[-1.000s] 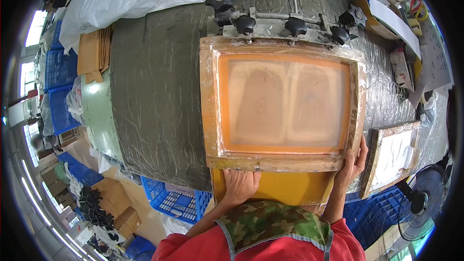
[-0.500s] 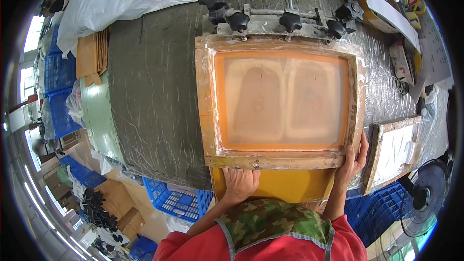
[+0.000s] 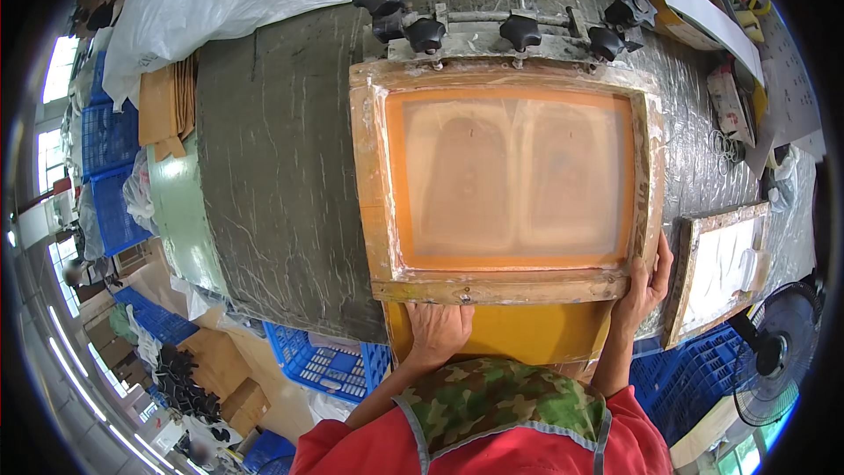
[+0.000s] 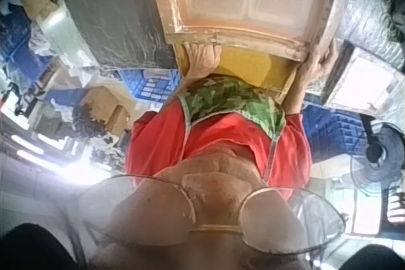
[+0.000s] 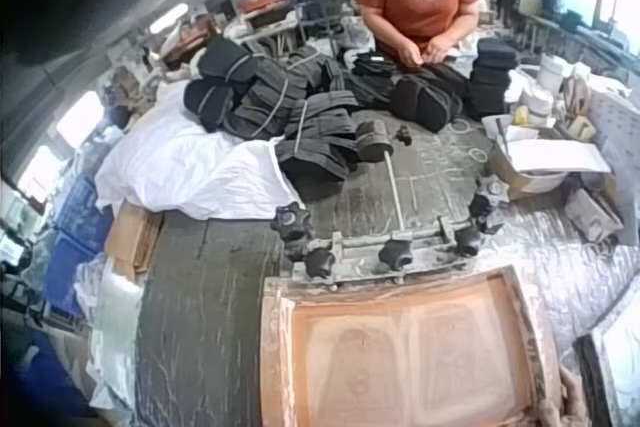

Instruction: Screen printing logos or designs onto shoe components.

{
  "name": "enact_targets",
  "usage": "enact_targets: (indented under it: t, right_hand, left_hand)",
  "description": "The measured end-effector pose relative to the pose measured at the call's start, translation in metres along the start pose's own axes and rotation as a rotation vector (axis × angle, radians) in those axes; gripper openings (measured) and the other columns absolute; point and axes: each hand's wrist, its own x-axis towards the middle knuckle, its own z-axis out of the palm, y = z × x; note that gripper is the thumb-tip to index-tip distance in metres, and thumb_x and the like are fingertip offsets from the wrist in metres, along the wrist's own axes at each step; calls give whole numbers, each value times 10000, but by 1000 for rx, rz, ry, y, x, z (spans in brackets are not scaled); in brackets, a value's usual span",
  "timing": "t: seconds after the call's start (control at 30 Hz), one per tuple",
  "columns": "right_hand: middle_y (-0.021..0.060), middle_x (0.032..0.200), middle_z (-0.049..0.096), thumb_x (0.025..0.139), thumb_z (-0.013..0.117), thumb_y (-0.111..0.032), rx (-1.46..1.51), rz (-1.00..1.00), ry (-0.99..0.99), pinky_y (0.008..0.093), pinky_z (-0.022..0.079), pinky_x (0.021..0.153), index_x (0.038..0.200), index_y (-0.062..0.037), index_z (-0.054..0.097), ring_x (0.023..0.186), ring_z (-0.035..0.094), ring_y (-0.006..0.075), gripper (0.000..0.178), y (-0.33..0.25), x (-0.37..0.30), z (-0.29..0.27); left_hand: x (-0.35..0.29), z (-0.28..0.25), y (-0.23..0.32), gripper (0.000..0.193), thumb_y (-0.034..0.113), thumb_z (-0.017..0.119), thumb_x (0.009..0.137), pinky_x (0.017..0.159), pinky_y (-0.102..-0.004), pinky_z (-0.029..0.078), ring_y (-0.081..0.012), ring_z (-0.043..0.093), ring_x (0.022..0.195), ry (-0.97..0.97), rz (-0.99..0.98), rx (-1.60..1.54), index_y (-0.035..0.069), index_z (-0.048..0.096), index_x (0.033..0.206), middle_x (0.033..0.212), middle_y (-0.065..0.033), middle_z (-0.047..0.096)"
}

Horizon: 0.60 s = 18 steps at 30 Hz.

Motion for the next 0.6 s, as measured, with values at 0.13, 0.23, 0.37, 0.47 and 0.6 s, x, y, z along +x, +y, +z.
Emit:
enact_targets:
  t: [0.13,0.23,0.37,0.47,0.6]
  right_hand:
    - [133,1294,565,906,587,-135,5,-12,3,339,406,1027,1354,54,497,1171,547,200,495,-5,1,3]
    - [84,1260,534,877,584,-78,44,20,10,350,387,1035,1345,19,523,1153,530,184,482,-7,1,4]
    - [120,1298,564,906,591,-138,28,7,9,338,401,1037,1349,51,507,1182,540,199,489,-8,1,5]
    - [117,1294,565,901,591,-134,39,26,22,336,402,1035,1347,49,511,1179,542,196,488,-8,0,5]
    - [79,1272,532,890,592,-84,41,42,13,347,401,1025,1352,17,514,1161,542,188,480,-11,1,5]
  left_hand:
    - [3,-3,2,423,274,594,865,1058,-621,225,-408,491,1188,65,22,82,12,625,1195,1202,-212,599]
    - [2,-2,3,424,279,583,878,1061,-625,219,-412,489,1191,36,12,91,12,620,1205,1209,-216,599]
    - [-1,-2,0,479,255,543,893,1086,-678,117,-488,368,1293,-50,-45,-8,-29,543,1279,1334,-284,485]
    - [2,-2,2,464,273,553,894,1083,-662,148,-458,411,1265,15,1,45,-15,572,1258,1298,-258,527]
    - [1,0,2,447,287,566,891,1083,-644,179,-429,461,1230,59,19,99,0,605,1232,1250,-231,580]
